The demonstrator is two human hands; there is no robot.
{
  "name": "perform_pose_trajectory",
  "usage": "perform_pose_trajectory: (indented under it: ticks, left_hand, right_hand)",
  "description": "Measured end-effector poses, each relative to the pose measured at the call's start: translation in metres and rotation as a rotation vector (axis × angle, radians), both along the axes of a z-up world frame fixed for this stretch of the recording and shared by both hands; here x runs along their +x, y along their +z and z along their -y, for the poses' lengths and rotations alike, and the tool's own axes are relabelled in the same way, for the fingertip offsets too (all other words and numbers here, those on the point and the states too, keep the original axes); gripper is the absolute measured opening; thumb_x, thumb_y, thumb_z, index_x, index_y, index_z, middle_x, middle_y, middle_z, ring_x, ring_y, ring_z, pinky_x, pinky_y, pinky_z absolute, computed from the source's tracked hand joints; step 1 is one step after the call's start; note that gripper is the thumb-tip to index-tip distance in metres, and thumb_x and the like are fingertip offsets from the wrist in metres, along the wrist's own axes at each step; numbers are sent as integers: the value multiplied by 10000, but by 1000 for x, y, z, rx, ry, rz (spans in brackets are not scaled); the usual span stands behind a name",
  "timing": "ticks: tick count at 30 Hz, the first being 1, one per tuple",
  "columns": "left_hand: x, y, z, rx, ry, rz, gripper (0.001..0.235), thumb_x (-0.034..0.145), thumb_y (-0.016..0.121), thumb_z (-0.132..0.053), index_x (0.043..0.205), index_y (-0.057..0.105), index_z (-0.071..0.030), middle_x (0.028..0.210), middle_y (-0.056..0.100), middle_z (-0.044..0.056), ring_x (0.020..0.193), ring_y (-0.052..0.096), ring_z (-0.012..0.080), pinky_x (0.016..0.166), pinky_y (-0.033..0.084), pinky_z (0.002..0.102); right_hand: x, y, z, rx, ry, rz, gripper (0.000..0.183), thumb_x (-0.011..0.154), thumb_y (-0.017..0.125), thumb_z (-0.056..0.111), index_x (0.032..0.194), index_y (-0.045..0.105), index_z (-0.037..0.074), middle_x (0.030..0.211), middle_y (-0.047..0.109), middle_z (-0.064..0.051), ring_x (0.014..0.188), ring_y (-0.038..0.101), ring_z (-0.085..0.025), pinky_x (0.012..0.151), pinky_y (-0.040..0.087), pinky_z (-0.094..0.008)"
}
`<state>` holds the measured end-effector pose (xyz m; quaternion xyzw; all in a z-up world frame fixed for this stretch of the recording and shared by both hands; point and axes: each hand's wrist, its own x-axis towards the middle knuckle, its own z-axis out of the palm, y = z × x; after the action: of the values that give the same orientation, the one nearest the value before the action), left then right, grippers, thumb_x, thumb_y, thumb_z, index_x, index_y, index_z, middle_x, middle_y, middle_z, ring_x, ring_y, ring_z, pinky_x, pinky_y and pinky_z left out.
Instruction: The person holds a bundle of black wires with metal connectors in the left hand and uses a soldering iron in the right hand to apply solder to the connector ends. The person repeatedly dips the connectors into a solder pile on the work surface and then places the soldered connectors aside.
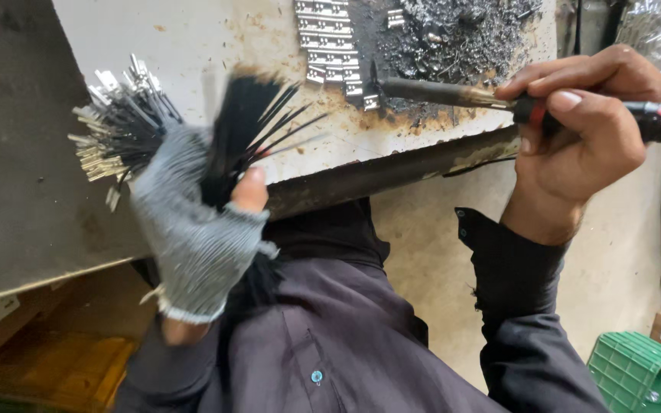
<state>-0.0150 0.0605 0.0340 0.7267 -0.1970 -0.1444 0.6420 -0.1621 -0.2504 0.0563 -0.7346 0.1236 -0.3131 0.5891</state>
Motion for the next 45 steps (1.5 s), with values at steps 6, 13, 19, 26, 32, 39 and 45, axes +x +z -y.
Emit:
perform_pose_trajectory:
  ticks: [6,13,19,26,32,39,45]
  left_hand:
    - [6,-13,21,21,-79,140,95,971,701,-22,1046,696,37,954,689,99,859,655,167,787,517,295]
    - [14,-26,45,107,-50,234,158,1007,773,-101,1068,724,36,920,717,119,806,723,201,748,551,344]
    - [13,-30,51,222,-30,314,170,960,791,-115,1020,736,34,880,700,165,761,711,262,706,521,372]
    - [12,-34,52,236,-51,353,156,949,776,-91,1054,746,20,928,710,171,819,725,289,760,555,389]
    - [13,-36,51,211,-63,363,191,945,784,-91,1079,731,36,972,712,183,864,730,309,801,562,388]
    - [12,-35,50,231,-71,350,163,927,779,-72,1049,731,24,950,699,194,865,725,335,799,554,404]
    - [12,-32,54,190,-44,424,201,896,768,-67,1058,701,31,967,685,196,866,710,347,798,560,408]
  right_hand:
    - [0,-4,4,-48,8,96,199,962,559,59,813,562,-73,813,608,-277,633,661,-382,478,509,-349]
    - [-20,-3,-5,1,-126,152,228,917,540,74,721,486,-30,756,539,-228,630,672,-400,470,513,-383]
    - [-24,-7,-6,118,-84,94,249,884,555,91,739,480,-97,746,536,-282,604,624,-403,522,516,-405]
    - [-17,-14,-3,14,-2,124,208,920,593,74,767,541,-55,775,564,-239,653,668,-404,555,584,-413]
    - [1,25,5,-373,364,-165,100,905,555,-50,835,617,-87,873,718,-299,586,681,-283,485,576,-336]
    - [-13,2,-15,-162,107,-14,159,933,588,38,804,587,-56,803,686,-249,536,676,-295,382,493,-297]
    - [-37,-25,26,469,-110,236,209,999,546,104,894,557,-76,934,687,-353,471,533,-267,400,400,-310]
